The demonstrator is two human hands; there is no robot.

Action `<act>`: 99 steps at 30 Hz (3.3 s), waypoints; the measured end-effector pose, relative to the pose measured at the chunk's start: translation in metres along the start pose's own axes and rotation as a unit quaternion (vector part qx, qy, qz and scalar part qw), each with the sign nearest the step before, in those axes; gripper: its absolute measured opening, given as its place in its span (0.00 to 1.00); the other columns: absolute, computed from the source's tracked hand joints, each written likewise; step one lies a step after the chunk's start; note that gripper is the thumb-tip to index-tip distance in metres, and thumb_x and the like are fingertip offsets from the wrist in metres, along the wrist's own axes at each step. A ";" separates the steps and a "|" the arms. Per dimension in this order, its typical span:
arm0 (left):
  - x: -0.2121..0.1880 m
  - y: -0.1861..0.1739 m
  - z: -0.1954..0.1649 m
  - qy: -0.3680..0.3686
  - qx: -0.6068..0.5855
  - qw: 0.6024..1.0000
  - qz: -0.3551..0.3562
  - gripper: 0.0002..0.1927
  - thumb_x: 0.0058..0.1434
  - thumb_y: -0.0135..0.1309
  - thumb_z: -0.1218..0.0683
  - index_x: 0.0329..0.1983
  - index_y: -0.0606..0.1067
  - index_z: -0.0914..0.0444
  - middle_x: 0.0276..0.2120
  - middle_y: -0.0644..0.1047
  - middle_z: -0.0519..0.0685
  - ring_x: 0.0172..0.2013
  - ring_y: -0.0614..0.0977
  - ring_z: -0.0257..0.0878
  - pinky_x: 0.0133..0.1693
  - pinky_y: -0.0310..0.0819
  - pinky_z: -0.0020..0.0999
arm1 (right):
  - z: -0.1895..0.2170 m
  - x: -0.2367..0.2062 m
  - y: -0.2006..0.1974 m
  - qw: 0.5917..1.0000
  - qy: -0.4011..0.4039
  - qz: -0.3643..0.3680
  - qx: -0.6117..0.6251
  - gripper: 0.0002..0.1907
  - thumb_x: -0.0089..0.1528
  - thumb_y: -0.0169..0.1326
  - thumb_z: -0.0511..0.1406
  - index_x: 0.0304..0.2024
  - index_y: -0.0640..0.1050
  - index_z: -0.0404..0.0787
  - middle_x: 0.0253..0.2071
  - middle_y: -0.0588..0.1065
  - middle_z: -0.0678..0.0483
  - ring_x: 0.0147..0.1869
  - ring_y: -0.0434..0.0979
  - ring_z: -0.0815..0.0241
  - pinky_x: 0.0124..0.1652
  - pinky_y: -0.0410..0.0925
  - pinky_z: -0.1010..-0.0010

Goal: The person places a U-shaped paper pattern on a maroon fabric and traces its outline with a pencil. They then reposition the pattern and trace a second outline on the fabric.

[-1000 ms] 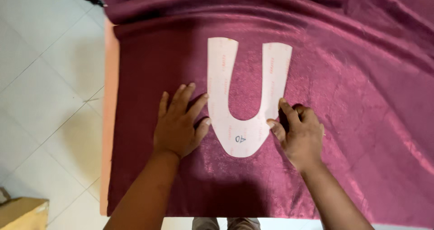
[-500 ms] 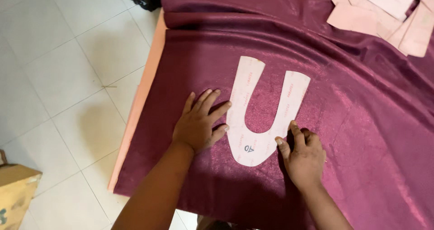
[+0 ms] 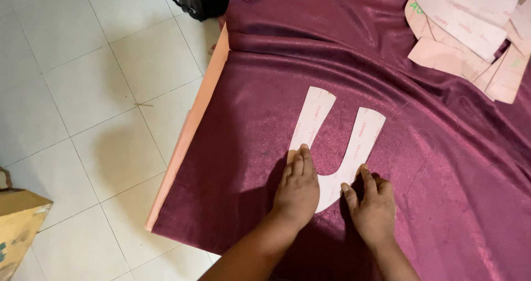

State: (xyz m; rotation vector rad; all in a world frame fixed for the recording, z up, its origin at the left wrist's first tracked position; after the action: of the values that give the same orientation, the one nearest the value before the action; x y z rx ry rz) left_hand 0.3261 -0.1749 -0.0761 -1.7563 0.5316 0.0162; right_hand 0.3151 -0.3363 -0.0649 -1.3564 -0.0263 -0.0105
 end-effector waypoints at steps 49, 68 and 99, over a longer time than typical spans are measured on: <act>0.010 0.020 0.001 -0.098 -0.046 0.981 -0.163 0.31 0.60 0.47 0.55 0.67 0.66 0.74 0.70 0.62 0.64 0.66 0.65 0.58 0.68 0.58 0.42 | 0.151 0.126 0.006 0.942 -0.286 0.122 0.124 0.06 0.63 0.59 0.33 0.42 0.84 0.43 0.42 0.83 0.56 0.48 0.80 0.56 0.60 0.60 0.60; 0.048 -0.018 0.032 -0.081 -0.022 0.996 -0.029 0.32 0.64 0.49 0.56 0.69 0.59 0.73 0.64 0.63 0.60 0.62 0.70 0.49 0.67 0.53 0.43 | 0.156 0.192 -0.018 0.946 -0.278 0.069 0.152 0.05 0.64 0.60 0.33 0.39 0.81 0.37 0.41 0.82 0.48 0.41 0.83 0.49 0.45 0.75 0.61; 0.087 -0.027 0.057 -0.090 -0.152 0.967 0.185 0.49 0.60 0.42 0.73 0.80 0.36 0.57 0.78 0.32 0.48 0.44 0.78 0.45 0.53 0.71 0.37 | 0.125 0.212 -0.011 0.960 -0.202 0.013 0.196 0.08 0.67 0.60 0.34 0.43 0.80 0.34 0.40 0.81 0.44 0.43 0.83 0.46 0.43 0.75 0.60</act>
State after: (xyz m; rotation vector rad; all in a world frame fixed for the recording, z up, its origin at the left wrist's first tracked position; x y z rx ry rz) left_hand 0.4289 -0.1471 -0.0911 -1.9036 0.7447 0.5408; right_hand 0.5249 -0.2145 -0.0219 -0.9440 -0.3380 0.2822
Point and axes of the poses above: each hand's wrist, its own x-axis towards the middle knuckle, its own y-axis out of the palm, z = x × y, the point moved 10 cm from there along x, towards the middle knuckle
